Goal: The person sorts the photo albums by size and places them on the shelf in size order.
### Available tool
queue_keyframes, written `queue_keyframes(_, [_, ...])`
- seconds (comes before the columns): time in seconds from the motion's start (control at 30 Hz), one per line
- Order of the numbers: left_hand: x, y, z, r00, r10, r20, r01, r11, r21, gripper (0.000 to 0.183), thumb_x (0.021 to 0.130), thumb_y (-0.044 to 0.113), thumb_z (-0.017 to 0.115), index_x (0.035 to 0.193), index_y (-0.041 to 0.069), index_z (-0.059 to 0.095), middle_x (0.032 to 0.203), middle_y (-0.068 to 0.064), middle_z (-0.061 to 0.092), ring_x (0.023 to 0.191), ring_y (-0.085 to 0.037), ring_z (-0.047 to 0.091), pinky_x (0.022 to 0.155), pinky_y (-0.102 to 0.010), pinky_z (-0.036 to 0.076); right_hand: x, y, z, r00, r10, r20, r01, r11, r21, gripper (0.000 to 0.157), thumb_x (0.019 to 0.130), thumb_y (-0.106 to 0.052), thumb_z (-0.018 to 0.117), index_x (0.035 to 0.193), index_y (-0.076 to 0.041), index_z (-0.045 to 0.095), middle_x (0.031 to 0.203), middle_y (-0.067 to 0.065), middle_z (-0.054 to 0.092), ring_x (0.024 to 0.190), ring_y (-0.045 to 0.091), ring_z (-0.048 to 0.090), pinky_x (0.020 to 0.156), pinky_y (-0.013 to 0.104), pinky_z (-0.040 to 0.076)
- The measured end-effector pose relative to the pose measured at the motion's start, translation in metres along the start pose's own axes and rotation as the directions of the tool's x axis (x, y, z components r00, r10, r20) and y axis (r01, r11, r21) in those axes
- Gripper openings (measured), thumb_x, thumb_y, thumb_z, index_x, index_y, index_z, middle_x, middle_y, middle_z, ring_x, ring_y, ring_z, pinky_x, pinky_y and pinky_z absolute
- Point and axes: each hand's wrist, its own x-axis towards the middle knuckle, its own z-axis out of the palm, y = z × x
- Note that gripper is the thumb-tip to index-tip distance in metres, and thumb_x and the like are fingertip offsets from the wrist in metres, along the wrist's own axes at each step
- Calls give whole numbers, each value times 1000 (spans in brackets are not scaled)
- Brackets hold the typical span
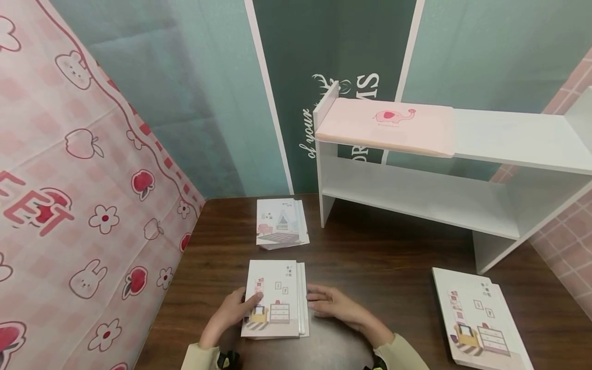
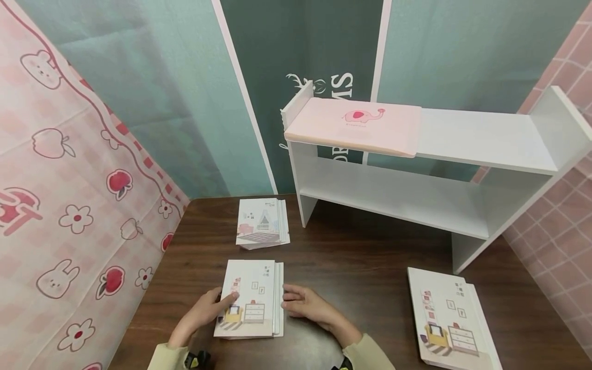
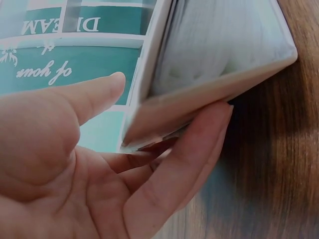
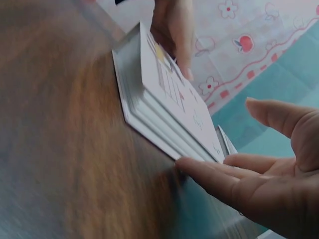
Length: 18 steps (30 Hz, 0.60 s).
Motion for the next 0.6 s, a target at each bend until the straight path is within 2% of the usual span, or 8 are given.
queue_keyframes(0.13, [-1,-2,1,1000,-4,15,5,999,-35,63,90,44,54,122,-10,48,86,-8,58,75,-18,54,64,-33,47,-2,-1,5,1000,15,-10,-14,999,37,66,93,-20,55,141,12,21,139,35,31,126,41,40,95,45,45])
queue_keyframes(0.27, [0,-3,1,999,27,37,-24,997,-80,60,91,43,54,119,-10,49,82,-7,58,70,-16,54,55,-29,46,-3,0,9,999,10,-35,-9,999,33,66,94,-19,54,141,11,20,141,35,27,127,43,38,96,45,44])
queue_keyframes(0.6, [-3,-7,1,996,69,51,-61,988,-142,53,92,41,53,114,-7,54,79,-6,59,68,-14,55,56,-29,48,0,11,21,985,-11,-171,19,999,43,66,93,-19,56,140,11,23,134,33,38,119,34,47,94,39,47])
